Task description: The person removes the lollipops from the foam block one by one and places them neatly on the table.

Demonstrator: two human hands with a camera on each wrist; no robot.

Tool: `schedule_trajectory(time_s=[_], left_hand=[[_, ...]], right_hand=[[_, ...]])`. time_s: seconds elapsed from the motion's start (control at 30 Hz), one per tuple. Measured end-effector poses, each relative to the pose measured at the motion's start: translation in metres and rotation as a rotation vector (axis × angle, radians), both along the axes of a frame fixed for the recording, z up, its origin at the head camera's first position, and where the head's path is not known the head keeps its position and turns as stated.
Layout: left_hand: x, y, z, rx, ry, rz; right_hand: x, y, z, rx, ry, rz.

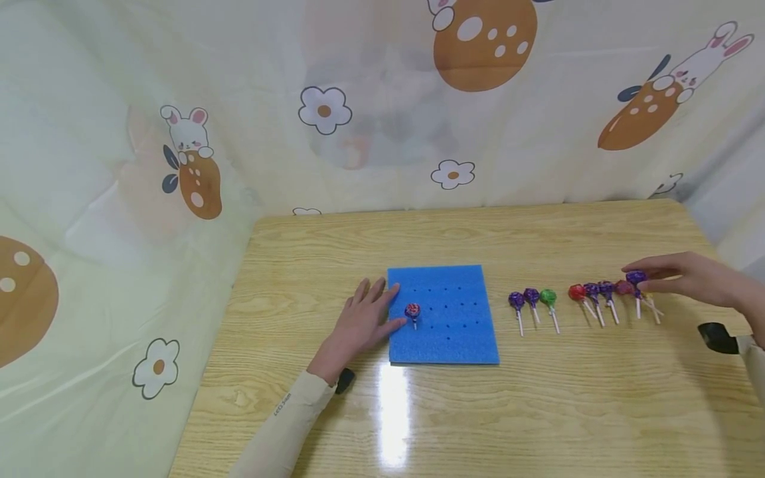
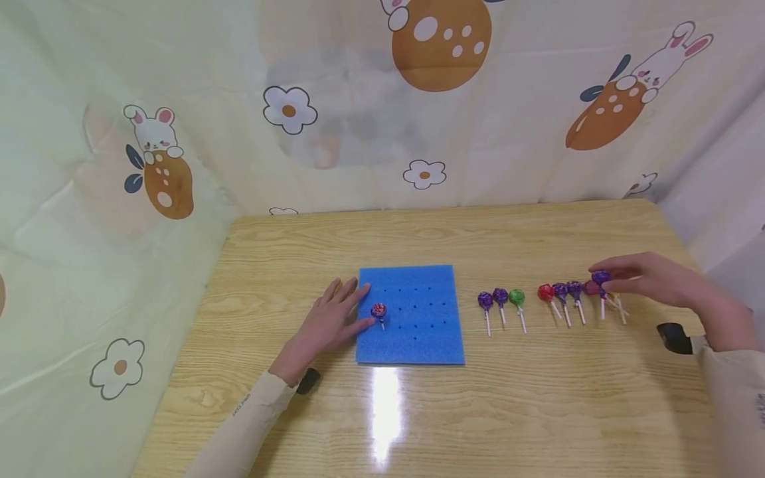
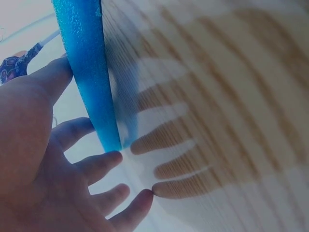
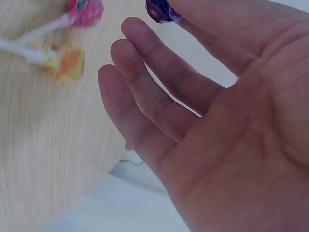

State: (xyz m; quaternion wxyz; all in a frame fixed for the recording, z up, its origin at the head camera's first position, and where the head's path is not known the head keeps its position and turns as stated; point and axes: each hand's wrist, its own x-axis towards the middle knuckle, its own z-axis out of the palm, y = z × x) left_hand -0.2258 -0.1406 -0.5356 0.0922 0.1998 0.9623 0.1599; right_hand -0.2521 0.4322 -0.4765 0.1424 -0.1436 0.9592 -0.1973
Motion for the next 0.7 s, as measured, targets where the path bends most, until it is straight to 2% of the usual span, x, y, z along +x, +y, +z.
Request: schedule_trajectory(time_s=[0.2,0.33,0.47,0.7], left_hand=[[0.000,-0.001,0.001,0.005,0.010,-0.003],[0.000,-0.001,0.002,0.013,0.008,-0.001],[-0.001,-0.001,0.001,0.005,0.012,0.001],[0.000,-0.002,0.001,0.007,0.013,0.002]], right_hand=[[-0.010,0.013,0.006,0.042,-0.082,-0.024],[-0.015,0.022,0.007,0.055,-0.083,-0.028],[-0.019,0.032,0.004,0.071,-0.080,-0.030],[-0.020,0.046,-0.005,0.135,-0.129,-0.040]])
